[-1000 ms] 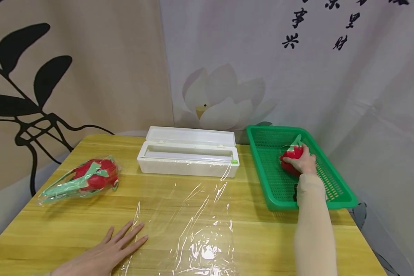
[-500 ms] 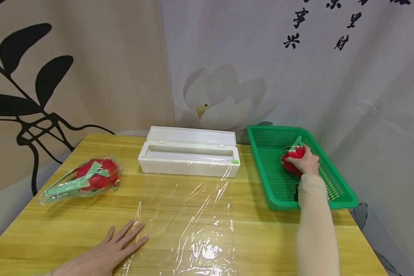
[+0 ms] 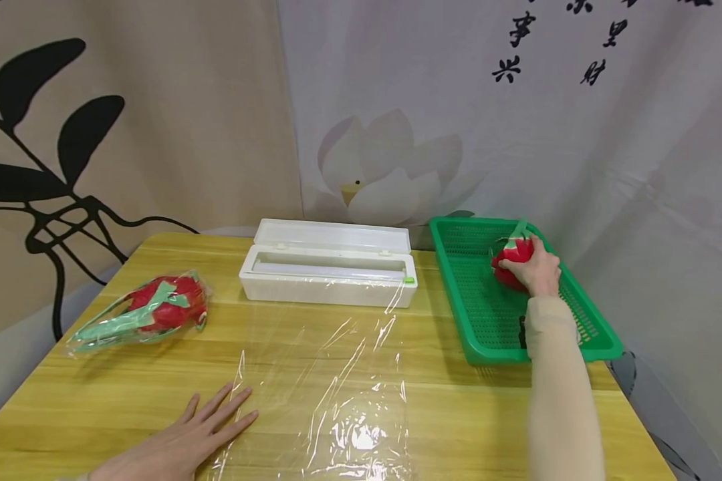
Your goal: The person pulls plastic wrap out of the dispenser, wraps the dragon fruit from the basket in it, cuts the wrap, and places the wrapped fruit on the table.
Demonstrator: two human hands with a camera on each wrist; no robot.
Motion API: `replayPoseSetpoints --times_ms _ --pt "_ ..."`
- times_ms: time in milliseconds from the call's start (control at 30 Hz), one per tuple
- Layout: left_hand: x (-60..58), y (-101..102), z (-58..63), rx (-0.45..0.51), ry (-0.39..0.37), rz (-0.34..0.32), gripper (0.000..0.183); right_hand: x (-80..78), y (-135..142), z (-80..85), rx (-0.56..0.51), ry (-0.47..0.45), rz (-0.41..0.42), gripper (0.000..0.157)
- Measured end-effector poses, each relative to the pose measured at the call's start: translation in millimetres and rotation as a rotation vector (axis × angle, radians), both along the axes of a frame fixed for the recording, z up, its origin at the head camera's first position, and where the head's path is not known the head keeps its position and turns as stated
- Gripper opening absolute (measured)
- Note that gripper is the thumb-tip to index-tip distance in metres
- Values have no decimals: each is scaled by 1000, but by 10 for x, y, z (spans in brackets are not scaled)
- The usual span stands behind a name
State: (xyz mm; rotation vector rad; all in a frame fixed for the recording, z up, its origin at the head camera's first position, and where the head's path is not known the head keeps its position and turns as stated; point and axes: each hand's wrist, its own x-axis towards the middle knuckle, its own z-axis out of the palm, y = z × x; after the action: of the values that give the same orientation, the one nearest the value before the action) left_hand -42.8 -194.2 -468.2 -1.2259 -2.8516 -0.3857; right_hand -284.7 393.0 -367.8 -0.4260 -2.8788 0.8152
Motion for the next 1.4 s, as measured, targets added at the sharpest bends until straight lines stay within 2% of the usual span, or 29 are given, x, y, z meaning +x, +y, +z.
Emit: replayPoseSetpoints --times_ms 133,467,733,867,967,1067,1400 --pt "0 -2 -3 7 11 0 92 0 -44 110 12 57 25 91" --pt "13 13 20 -8 -17 13 90 21 -323 408 91 177 140 90" --pt "17 7 9 -7 2 10 90 192 -685 624 109 274 268 89" --pt "22 1 5 10 -17 15 90 301 -895 704 152 326 339 88" --pt "12 -2 0 14 -19 9 90 389 -1044 733 175 357 394 87" --pt "-2 -4 -17 0 48 -12 92 468 -1174 726 190 390 460 86" --pt "-13 -21 -94 2 142 -32 94 707 -1574 562 187 472 661 88"
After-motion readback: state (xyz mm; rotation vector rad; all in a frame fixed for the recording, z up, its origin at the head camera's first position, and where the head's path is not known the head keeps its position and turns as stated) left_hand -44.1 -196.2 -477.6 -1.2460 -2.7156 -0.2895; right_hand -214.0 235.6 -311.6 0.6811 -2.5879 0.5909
